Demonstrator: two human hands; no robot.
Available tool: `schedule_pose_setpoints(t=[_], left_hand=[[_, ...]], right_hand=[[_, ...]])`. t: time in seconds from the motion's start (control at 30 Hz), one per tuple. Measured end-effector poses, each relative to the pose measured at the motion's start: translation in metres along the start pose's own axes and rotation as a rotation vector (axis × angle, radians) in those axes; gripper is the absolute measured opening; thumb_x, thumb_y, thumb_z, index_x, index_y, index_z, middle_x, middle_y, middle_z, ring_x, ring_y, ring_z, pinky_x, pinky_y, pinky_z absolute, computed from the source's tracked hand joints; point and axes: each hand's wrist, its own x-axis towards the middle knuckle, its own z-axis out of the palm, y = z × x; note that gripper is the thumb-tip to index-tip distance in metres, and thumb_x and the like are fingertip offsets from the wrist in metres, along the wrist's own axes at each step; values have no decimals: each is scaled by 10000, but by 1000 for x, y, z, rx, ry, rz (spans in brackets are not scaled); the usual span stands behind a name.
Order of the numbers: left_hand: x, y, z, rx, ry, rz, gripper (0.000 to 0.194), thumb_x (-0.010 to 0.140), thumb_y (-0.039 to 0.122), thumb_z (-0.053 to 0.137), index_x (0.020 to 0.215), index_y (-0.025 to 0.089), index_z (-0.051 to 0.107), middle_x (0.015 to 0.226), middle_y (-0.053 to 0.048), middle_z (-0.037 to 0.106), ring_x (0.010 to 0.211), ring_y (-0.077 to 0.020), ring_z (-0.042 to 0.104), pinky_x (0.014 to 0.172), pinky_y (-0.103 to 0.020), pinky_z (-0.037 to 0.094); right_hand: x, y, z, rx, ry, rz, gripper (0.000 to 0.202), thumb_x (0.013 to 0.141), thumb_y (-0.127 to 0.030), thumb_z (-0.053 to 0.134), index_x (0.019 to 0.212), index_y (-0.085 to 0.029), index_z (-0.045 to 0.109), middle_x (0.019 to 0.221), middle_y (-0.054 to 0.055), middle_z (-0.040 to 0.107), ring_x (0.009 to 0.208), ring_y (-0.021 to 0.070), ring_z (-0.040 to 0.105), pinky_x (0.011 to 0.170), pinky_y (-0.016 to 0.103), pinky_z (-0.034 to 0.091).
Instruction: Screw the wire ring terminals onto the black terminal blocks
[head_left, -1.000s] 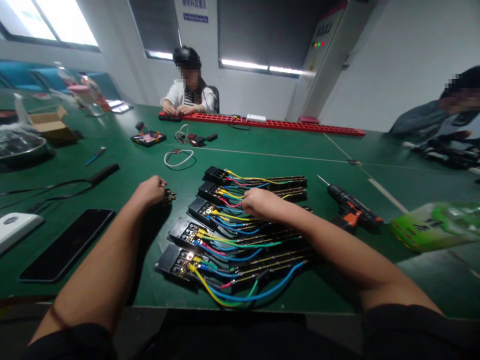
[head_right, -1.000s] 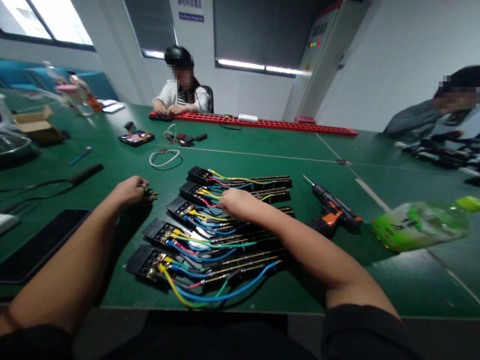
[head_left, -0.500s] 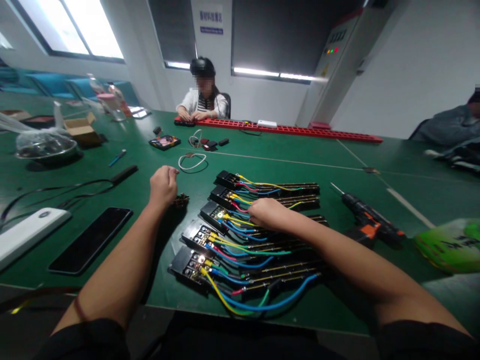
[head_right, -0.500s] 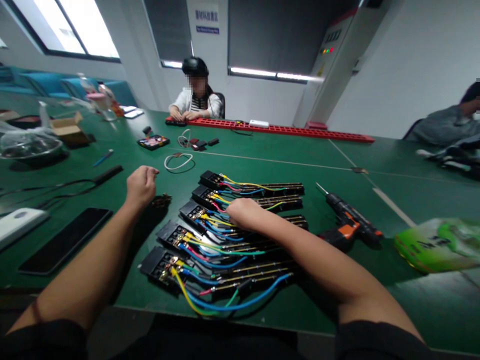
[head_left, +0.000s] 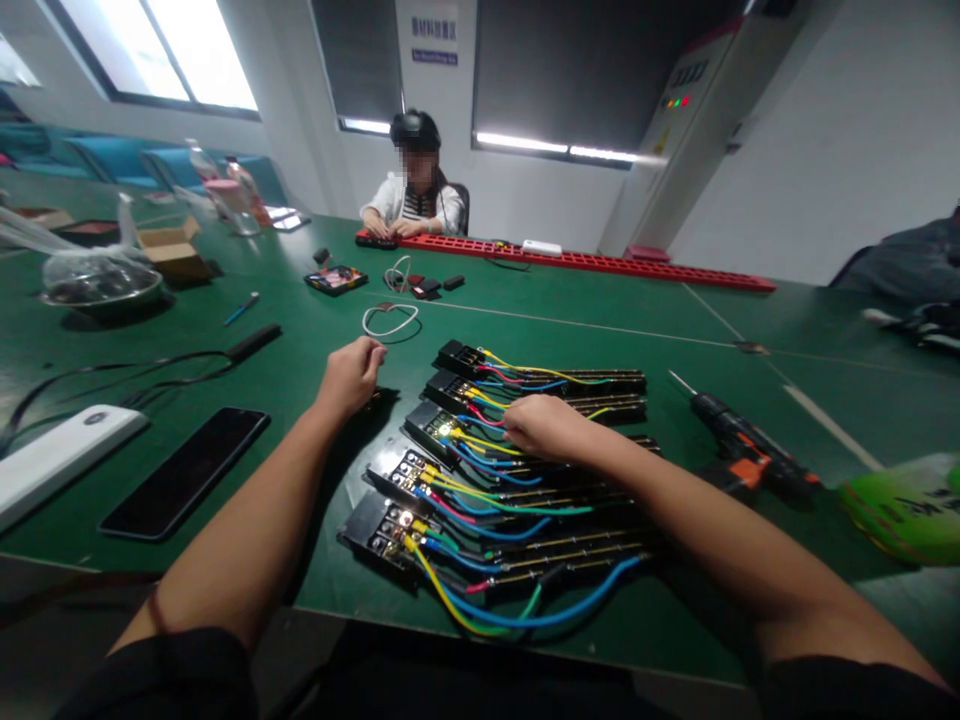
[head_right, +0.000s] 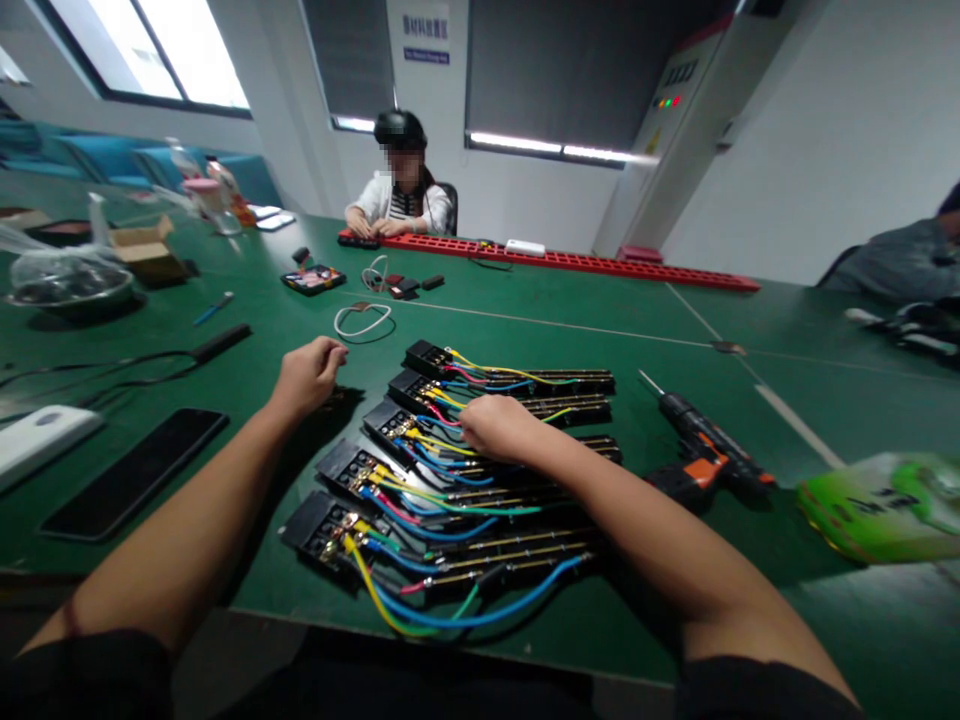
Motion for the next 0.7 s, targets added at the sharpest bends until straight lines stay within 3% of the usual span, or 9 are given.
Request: schedule_pose_setpoints(t=[0.27, 0.57, 0.7], left_hand=[[-1, 0, 2, -5, -2, 29, 338, 969, 361, 403, 1045, 157, 661, 978, -109, 727, 895, -233, 650, 864, -320, 473], [0, -3, 6, -26, -17, 75, 346, 972, 367, 400, 1024, 164, 675, 936, -103, 718, 869, -231, 648, 830, -319, 478], [0, -4, 6, -36, -11, 75, 349, 968, 369, 395, 1017, 166, 675, 935, -102, 716, 863, -229, 645, 829, -318, 477]], right_hand=[[-2, 7, 3, 91, 48, -31, 225, 946, -278, 544, 883, -122, 694, 897, 96, 698, 781, 155, 564, 702, 268, 332], [6, -1, -3, 46, 55, 2, 157, 851, -210, 528, 825, -132, 662, 860, 94, 691, 723, 151, 543, 651, 274, 305], [11, -4, -4, 18, 65, 35, 208, 890, -254, 512, 818, -133, 666, 878, 105, 704, 739, 160, 562, 648, 283, 298]])
